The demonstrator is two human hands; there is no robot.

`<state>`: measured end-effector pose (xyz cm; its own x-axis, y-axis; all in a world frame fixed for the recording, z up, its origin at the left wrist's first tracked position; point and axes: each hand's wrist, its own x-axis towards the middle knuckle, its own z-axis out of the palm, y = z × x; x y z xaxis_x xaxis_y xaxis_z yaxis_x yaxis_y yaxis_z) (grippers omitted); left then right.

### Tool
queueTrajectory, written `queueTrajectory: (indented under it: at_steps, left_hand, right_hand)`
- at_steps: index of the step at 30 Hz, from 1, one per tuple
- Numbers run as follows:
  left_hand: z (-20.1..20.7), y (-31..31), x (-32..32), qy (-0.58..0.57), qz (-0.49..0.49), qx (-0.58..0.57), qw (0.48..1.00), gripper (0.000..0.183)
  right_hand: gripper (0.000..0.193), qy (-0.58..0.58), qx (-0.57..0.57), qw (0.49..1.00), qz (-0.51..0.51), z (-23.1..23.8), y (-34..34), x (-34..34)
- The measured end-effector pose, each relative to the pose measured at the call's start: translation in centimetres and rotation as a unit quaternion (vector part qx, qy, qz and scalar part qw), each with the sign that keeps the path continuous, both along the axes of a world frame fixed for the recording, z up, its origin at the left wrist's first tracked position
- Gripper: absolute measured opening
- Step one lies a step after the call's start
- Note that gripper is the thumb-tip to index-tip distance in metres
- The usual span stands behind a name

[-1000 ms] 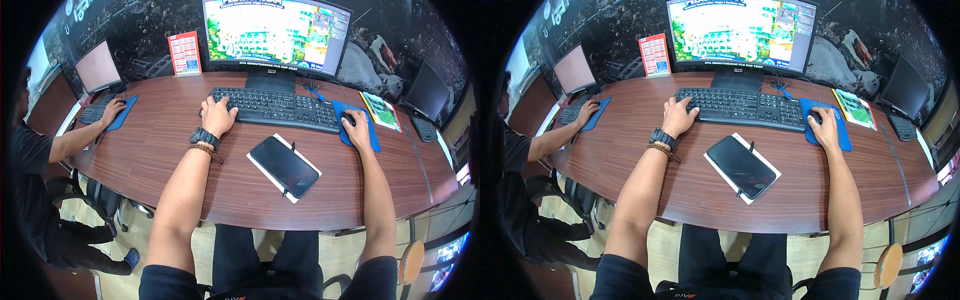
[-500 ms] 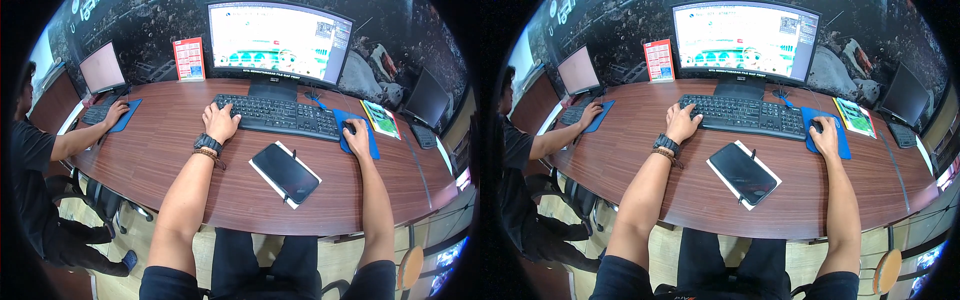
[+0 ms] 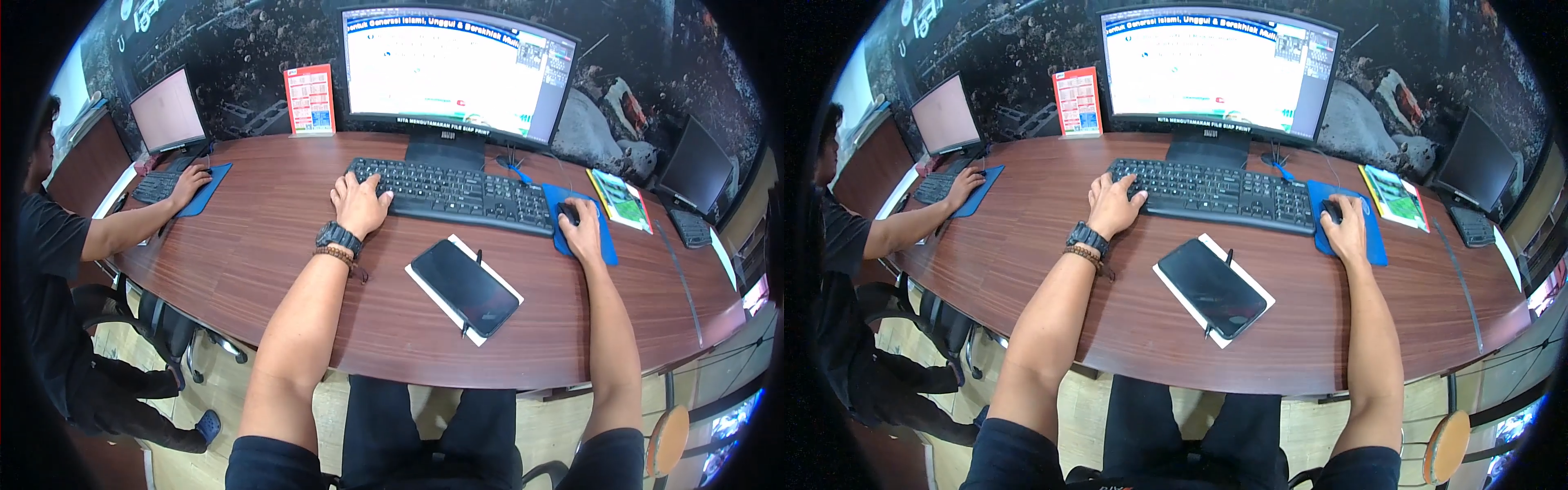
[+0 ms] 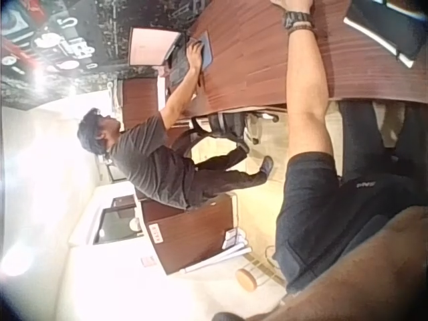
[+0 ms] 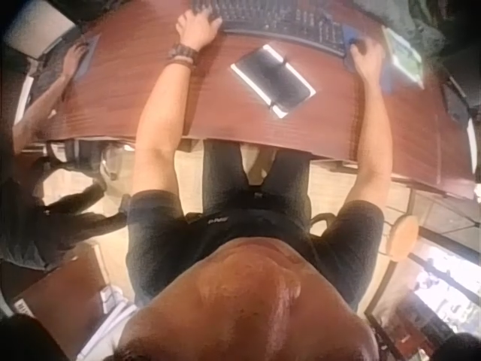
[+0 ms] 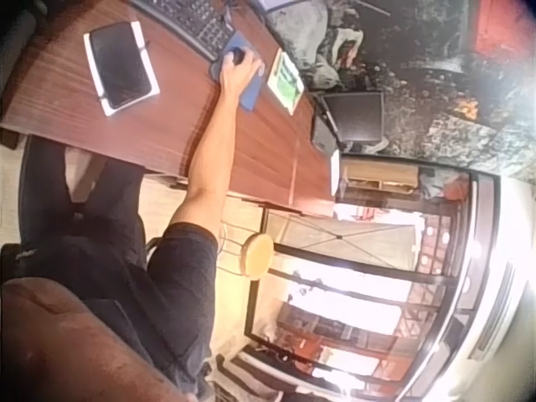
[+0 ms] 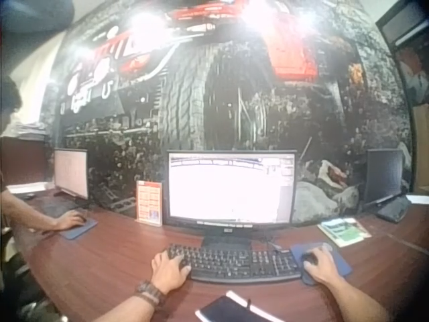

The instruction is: The recorder is using a computer to design a poster for a school.

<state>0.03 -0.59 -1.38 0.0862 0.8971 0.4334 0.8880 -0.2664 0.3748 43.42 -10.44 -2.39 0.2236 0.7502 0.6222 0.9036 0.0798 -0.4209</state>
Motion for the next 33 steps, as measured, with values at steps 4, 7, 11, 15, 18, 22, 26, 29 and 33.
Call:
queueTrajectory:
  at_steps: [4, 7, 11, 15, 18, 22, 26, 29, 33]
  left_hand:
    - [0.1, -0.4, 0.1, -0.015, -0.003, 0.0, 1.0, 0.049]
    - [0.3, -0.5, 0.0, -0.014, -0.005, -0.004, 1.0, 0.05]
    - [0.9, -0.9, 0.3, 0.0, -0.002, -0.046, 0.999, 0.053]
    - [1.1, -1.0, 0.3, 0.002, 0.001, -0.045, 0.999, 0.053]
    - [1.0, -0.9, 0.3, 0.002, 0.001, -0.048, 0.999, 0.054]
    - [0.9, -0.9, 0.3, 0.002, 0.002, -0.043, 0.999, 0.053]
    - [0.9, -0.9, 0.4, 0.003, 0.001, -0.04, 0.999, 0.053]
    - [0.9, -0.9, 0.3, 0.002, 0.001, -0.04, 0.999, 0.053]
    - [1.0, -0.9, 0.2, 0.005, -0.002, -0.047, 0.999, 0.053]
  right_hand:
    - [0.032, 0.004, -0.009, 1.0, 0.005, 0.3, -0.3, -0.3]
    - [0.032, 0.01, -0.016, 1.0, 0.0, 0.3, -0.3, -0.5]
    - [0.033, 0.008, -0.009, 1.0, 0.018, 0.4, -0.3, -0.4]
    - [0.033, 0.015, -0.019, 1.0, 0.015, 0.8, -0.4, -0.7]
    - [0.034, 0.018, -0.026, 0.999, 0.011, 0.9, -0.4, -0.8]
    - [0.034, 0.016, -0.029, 0.999, 0.009, 0.8, -0.4, -0.7]
    - [0.035, 0.007, -0.024, 0.999, 0.02, 0.7, -0.3, -0.6]
    - [0.034, 0.005, -0.023, 0.999, 0.021, 0.7, -0.3, -0.6]
    - [0.033, 0.011, -0.026, 0.999, 0.023, 0.9, -0.4, -0.9]
